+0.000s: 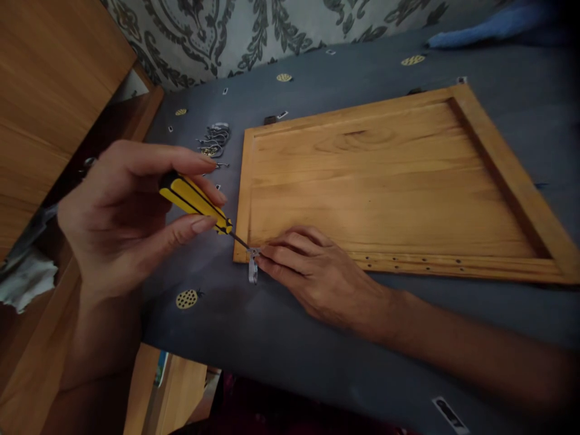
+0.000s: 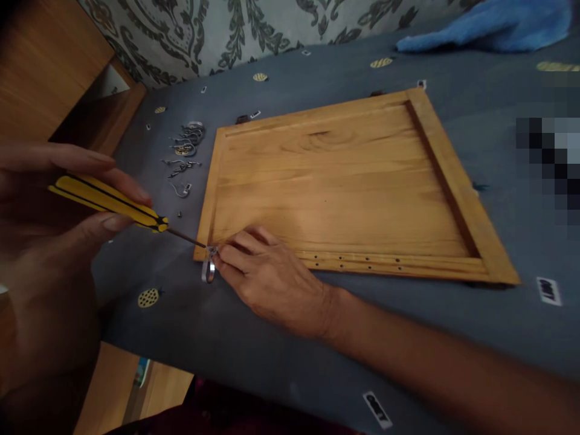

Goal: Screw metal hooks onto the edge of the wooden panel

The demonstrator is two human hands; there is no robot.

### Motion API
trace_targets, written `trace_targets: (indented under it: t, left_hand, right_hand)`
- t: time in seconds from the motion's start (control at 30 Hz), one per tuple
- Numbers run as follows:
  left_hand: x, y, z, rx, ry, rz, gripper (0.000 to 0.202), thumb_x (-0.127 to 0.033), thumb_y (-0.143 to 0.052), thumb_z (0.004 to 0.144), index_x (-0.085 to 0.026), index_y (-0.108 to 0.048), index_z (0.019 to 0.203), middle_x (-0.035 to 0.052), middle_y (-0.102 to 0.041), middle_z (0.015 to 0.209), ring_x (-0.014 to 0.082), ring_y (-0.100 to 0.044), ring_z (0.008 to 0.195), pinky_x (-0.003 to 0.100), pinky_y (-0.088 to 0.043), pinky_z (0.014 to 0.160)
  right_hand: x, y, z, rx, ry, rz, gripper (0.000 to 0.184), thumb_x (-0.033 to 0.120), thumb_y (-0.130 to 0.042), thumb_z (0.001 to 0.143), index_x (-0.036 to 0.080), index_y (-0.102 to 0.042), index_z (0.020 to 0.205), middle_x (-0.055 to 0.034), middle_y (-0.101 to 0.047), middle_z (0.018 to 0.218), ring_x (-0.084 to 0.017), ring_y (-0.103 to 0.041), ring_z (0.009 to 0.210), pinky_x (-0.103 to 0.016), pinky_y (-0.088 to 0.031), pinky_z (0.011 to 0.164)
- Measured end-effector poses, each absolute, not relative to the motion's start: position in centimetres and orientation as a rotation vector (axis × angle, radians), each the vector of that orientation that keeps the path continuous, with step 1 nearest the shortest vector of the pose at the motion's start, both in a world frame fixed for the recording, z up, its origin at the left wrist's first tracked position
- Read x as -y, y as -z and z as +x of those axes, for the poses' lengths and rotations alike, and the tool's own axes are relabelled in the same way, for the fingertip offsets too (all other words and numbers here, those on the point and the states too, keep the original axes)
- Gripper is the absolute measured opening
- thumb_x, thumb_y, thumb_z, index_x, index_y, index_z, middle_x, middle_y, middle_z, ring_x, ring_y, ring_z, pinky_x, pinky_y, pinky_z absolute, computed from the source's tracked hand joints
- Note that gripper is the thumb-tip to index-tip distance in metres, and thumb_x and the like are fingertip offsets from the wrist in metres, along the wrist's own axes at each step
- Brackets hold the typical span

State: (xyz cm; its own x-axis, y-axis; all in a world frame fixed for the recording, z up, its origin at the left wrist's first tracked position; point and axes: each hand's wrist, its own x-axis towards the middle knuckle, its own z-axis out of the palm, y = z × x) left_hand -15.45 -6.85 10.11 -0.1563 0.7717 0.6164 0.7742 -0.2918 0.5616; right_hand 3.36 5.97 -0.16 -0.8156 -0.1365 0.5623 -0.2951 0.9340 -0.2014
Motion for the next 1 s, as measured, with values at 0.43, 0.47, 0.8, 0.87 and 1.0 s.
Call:
trace_targets:
  t: [0.43,0.47,0.8,0.87,1.0]
  left_hand:
    - [6.56,-9.67,-15.26,1.880,1.406,-2.110,0.047,-0.020,-0.081,0.074,-0.031,-0.067,0.117,0.0030,-0.069,0.097,0.0217,-0.070,0.080,0.036,-0.065,0.066]
    - [6.54,-9.65,-15.24,1.882,1.397,-2.115,0.046,-0.019,-0.081,0.074,-0.031,-0.067,0.117,0.0031,-0.069,0.097,0.0215,-0.070,0.080,0.037,-0.065,0.067]
    - [6.08,-9.61,-15.83,1.714,1.199,-2.218,0.053,-0.026,-0.082,0.073,-0.032,-0.065,0.123,0.0022,-0.072,0.101,0.0226,-0.069,0.080,0.039,-0.062,0.068]
    - [6.12,-9.53,-15.70,1.734,1.215,-2.180,0.053,-0.027,-0.084,0.071,-0.032,-0.066,0.121,0.0019,-0.072,0.103,0.0229,-0.069,0.083,0.039,-0.062,0.069]
    - [6.51,-9.32,-15.13,1.783,1.323,-2.019,0.053,-0.024,-0.085,0.069,-0.033,-0.067,0.118,0.0014,-0.071,0.105,0.0228,-0.070,0.085,0.038,-0.065,0.068]
  right_hand:
    - [-5.90,0.25,3.26,2.536,-0.337,0.298,0.030,0.010,-0.040,0.097,0.011,-0.066,0.113,-0.0074,-0.071,0.105,-0.023,-0.056,0.098,-0.039,-0.044,0.089]
    - [-5.90,0.25,3.28,2.541,-0.336,0.297,0.031,0.010,-0.040,0.097,0.012,-0.066,0.114,-0.0071,-0.071,0.105,-0.023,-0.056,0.098,-0.039,-0.044,0.089]
    - [-5.90,0.19,3.29,2.536,-0.378,0.310,0.031,0.009,-0.040,0.096,0.009,-0.066,0.112,-0.0092,-0.071,0.103,-0.023,-0.055,0.097,-0.041,-0.045,0.088]
    - [-5.91,0.21,3.28,2.539,-0.374,0.305,0.032,0.009,-0.039,0.096,0.012,-0.067,0.112,-0.0083,-0.071,0.103,-0.023,-0.055,0.097,-0.041,-0.045,0.089]
    - [-5.92,0.23,3.33,2.538,-0.373,0.307,0.031,0.010,-0.039,0.097,0.009,-0.066,0.113,-0.0084,-0.071,0.102,-0.023,-0.056,0.096,-0.040,-0.044,0.089]
